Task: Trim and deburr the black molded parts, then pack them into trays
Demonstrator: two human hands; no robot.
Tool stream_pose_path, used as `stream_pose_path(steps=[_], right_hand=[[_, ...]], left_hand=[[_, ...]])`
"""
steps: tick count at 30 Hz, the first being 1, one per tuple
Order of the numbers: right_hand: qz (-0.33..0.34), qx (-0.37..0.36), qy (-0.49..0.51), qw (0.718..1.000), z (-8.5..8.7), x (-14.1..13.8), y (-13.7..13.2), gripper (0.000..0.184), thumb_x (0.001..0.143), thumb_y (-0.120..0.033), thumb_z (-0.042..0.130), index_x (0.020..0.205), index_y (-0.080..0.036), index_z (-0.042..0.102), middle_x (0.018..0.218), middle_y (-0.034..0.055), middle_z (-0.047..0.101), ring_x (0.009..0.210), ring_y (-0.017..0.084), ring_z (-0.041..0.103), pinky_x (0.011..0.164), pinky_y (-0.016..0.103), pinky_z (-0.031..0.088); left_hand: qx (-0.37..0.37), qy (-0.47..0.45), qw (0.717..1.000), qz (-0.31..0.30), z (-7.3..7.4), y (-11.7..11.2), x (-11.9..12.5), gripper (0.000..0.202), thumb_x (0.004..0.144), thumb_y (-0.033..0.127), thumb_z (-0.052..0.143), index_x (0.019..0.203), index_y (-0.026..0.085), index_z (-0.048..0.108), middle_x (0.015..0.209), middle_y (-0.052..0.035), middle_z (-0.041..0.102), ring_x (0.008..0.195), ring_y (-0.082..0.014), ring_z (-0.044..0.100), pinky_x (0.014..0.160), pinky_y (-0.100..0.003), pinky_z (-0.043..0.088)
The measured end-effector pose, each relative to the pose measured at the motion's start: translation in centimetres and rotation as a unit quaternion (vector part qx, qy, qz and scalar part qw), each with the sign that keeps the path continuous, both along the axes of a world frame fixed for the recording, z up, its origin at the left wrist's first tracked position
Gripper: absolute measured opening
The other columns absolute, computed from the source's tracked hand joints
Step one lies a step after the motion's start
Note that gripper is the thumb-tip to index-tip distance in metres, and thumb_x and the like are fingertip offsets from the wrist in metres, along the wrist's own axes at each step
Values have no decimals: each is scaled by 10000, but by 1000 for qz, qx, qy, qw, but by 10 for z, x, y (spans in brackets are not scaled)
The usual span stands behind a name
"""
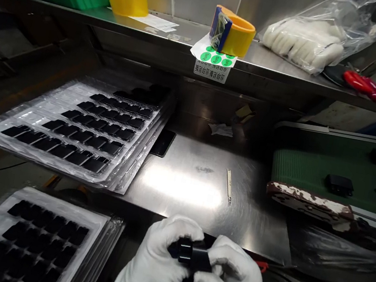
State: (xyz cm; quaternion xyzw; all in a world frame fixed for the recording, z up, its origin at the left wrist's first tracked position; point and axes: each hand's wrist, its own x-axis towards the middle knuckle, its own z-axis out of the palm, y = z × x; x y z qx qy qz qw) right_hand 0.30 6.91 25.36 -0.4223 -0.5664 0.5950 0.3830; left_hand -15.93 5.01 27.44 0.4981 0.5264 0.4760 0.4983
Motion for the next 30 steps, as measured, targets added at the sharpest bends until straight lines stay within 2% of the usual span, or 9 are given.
stream_pose_path(steps=[4,7,10,12,14,18,21,24,30], right_hand=[[-18,-92,-8,996,3,-7,0,164,596,-212,835,593,-200,671,597,-60,424,549,94,390,521,244,303],[-6,-120,-16,993,-1,-9,1,205,585,-138,817,543,-186,622,590,-67,392,537,84,372,507,235,286],[-6,-66,11,998,-9,-8,3,208,594,-153,835,548,-198,638,582,-67,405,524,83,409,491,219,314],[-20,-7,19,1000,-13,-7,5,172,606,-181,846,580,-211,678,570,-62,434,522,92,443,489,218,345],[-23,27,11,999,-13,-7,7,136,625,-186,840,607,-217,708,558,-54,461,522,102,468,494,222,373],[-23,32,-2,999,-10,-6,9,118,640,-169,829,621,-222,725,570,-47,484,532,108,482,505,230,386],[-17,34,-2,999,-10,-6,10,124,666,-139,797,640,-236,726,582,-49,486,549,110,485,510,231,378],[7,66,7,998,-10,-6,11,162,664,-80,760,663,-236,716,592,-55,494,557,111,498,523,230,399],[14,152,-35,988,-14,-5,11,233,647,13,628,638,-219,629,609,-62,512,562,107,505,536,229,395]], left_hand=[[90,89,992,-3,-4,0,-7,217,728,78,723,892,206,665,879,-7,647,782,-156,647,716,-258,516],[78,102,992,17,-7,0,-10,240,729,96,732,906,235,649,928,2,648,808,-156,646,738,-257,508],[-57,0,998,35,-6,2,-10,467,681,33,744,1047,272,580,957,13,649,859,-165,640,779,-265,516],[-159,-88,983,19,-3,5,-9,635,642,-36,724,1151,273,502,1006,1,647,925,-180,637,837,-288,519],[-217,-149,965,-8,0,7,-9,696,617,-69,702,1183,253,457,1087,-29,631,991,-199,630,884,-318,513],[-214,-201,955,-36,4,8,-10,679,633,-80,636,1201,228,428,1154,-63,602,1047,-216,616,923,-358,500],[-200,-191,961,-32,8,6,-9,702,614,-96,588,1216,232,437,1125,-45,617,1058,-212,609,944,-357,485],[-230,-165,959,-7,16,7,-7,687,610,-63,624,1209,230,461,1034,-28,656,1013,-213,619,885,-333,502],[-234,-108,966,3,26,11,-3,318,605,-39,628,850,163,632,727,34,621,682,-121,576,624,-220,464]])
